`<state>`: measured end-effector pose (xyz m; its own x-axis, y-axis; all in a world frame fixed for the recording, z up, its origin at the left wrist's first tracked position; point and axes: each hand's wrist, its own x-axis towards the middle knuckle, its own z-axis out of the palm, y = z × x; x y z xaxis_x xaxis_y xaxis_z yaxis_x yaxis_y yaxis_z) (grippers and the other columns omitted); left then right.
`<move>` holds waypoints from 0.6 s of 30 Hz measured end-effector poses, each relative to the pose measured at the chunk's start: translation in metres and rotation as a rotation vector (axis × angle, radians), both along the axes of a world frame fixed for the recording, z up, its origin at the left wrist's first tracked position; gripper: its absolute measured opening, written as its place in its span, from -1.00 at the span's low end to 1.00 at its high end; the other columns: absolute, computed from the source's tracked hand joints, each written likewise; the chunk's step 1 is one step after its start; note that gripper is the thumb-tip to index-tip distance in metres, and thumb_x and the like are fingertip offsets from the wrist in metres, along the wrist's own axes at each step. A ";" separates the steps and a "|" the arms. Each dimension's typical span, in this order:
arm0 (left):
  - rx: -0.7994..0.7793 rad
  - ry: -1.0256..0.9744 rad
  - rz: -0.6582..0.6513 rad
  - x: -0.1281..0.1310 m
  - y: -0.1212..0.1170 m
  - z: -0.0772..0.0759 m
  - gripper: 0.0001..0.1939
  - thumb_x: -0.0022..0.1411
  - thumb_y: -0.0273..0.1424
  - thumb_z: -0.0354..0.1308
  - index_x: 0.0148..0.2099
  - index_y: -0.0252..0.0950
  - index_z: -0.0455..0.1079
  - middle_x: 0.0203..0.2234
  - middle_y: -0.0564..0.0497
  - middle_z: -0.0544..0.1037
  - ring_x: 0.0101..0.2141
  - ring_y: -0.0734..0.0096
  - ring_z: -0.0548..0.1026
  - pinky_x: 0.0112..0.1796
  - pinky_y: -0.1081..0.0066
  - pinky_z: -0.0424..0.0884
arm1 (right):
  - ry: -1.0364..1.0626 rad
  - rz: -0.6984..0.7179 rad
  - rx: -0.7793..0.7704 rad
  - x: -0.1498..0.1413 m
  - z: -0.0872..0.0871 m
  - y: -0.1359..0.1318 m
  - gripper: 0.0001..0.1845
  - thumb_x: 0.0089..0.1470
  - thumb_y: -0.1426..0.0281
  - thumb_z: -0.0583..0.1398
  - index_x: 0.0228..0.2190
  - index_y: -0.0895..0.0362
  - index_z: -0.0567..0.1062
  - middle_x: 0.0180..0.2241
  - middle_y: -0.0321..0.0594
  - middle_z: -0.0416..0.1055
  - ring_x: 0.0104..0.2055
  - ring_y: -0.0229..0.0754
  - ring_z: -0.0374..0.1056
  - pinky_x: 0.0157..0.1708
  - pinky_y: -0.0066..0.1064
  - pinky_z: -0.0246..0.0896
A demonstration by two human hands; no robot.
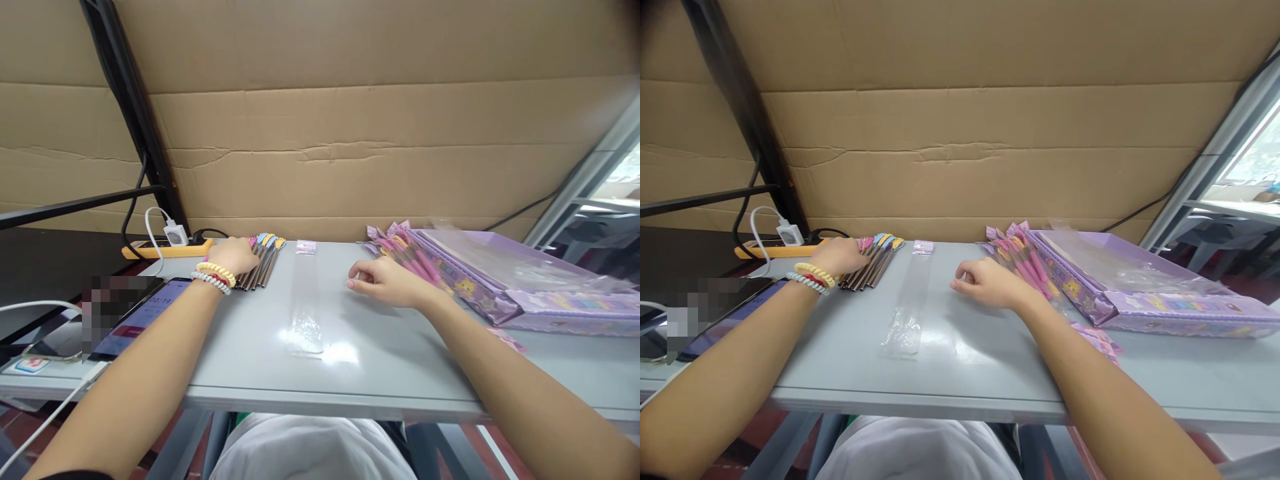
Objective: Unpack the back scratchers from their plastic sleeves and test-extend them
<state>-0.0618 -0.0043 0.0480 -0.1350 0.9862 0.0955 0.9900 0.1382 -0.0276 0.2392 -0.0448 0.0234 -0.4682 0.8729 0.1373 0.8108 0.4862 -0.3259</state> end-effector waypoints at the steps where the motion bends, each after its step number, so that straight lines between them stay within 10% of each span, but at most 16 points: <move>1: 0.014 0.006 0.008 0.001 -0.001 0.001 -0.52 0.04 -0.24 0.01 -0.07 -0.40 0.49 -0.15 -0.36 0.55 -0.15 -0.09 0.52 -0.26 0.21 0.41 | 0.002 0.003 0.002 0.001 0.000 0.001 -0.64 0.12 0.11 0.07 -0.31 0.14 0.45 -0.48 -0.26 0.45 -0.46 -0.26 0.28 -0.43 -0.40 0.09; 5: 0.091 0.016 -0.051 0.008 -0.003 -0.001 -0.51 0.12 -0.14 -0.05 -0.13 -0.38 0.50 -0.21 -0.35 0.56 -0.18 -0.11 0.52 -0.28 0.19 0.40 | -0.011 0.005 -0.010 0.002 -0.002 0.003 -0.64 0.12 0.12 0.08 -0.27 0.15 0.45 -0.47 -0.25 0.46 -0.46 -0.26 0.30 -0.42 -0.40 0.11; 10: 0.158 -0.035 -0.511 0.032 -0.009 -0.018 -0.55 0.21 -0.18 -0.10 -0.06 -0.32 0.45 -0.15 -0.19 0.55 -0.10 0.08 0.49 -0.12 0.24 0.37 | -0.057 0.001 -0.044 0.002 -0.002 0.003 -0.65 0.11 0.12 0.09 -0.28 0.14 0.46 -0.44 -0.23 0.49 -0.43 -0.24 0.33 -0.42 -0.40 0.10; 18: -0.204 -0.091 -0.837 0.055 -0.021 -0.041 -0.31 0.25 0.03 -0.11 0.23 -0.35 0.22 0.22 -0.24 0.25 0.20 0.06 0.22 0.12 0.23 0.16 | -0.075 -0.001 -0.055 0.001 -0.001 0.002 -0.62 0.11 0.11 0.09 -0.27 0.15 0.47 -0.43 -0.20 0.50 -0.42 -0.22 0.34 -0.42 -0.40 0.11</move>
<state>-0.0065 -0.0253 0.0074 0.6442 0.7617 -0.0695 0.7637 -0.6357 0.1121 0.2400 -0.0426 0.0226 -0.4743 0.8788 0.0530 0.8347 0.4680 -0.2902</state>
